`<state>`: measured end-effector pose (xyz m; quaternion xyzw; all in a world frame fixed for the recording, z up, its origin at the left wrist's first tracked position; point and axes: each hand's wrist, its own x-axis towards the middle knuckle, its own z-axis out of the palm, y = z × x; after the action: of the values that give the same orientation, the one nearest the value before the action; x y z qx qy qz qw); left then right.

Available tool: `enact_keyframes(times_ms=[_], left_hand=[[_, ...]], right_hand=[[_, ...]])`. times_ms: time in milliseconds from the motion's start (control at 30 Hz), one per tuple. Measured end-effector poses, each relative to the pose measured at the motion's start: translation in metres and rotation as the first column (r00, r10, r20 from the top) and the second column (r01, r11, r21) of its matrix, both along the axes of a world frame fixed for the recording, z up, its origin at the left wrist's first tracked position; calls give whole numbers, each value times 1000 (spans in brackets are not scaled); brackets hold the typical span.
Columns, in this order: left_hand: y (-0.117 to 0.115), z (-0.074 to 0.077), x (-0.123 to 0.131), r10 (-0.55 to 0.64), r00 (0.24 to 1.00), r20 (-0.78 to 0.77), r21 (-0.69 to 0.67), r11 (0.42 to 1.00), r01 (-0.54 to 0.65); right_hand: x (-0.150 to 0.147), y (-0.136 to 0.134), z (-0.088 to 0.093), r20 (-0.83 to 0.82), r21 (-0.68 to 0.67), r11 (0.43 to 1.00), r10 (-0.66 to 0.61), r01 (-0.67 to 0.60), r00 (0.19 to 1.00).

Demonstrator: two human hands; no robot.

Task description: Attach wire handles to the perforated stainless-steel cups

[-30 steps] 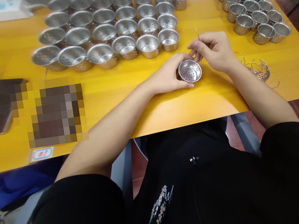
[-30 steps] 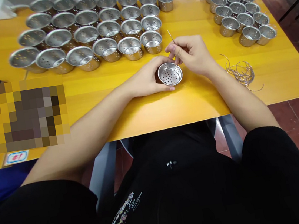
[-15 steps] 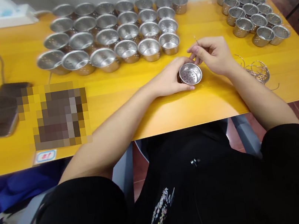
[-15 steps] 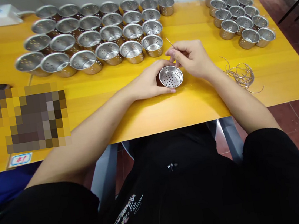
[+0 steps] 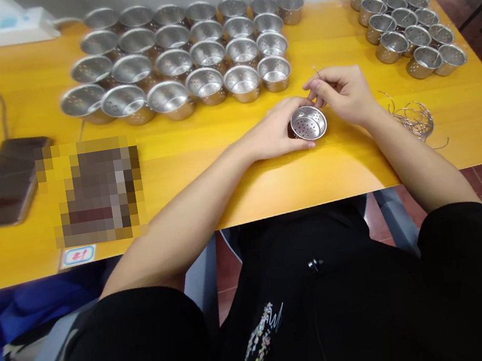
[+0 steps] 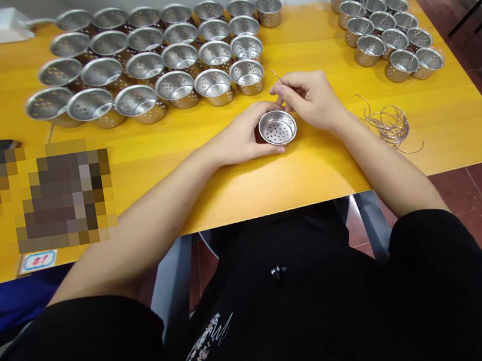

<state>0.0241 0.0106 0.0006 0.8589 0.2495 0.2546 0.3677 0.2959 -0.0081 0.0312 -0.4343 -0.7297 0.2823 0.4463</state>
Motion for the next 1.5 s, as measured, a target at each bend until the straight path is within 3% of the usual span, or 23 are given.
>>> enact_keyframes(times_ms=[1500], left_hand=[[-4,10,4,-19,998,-64,-2,1000,19]], right_hand=[[8,4,3,143,71,997,13,-23,990]])
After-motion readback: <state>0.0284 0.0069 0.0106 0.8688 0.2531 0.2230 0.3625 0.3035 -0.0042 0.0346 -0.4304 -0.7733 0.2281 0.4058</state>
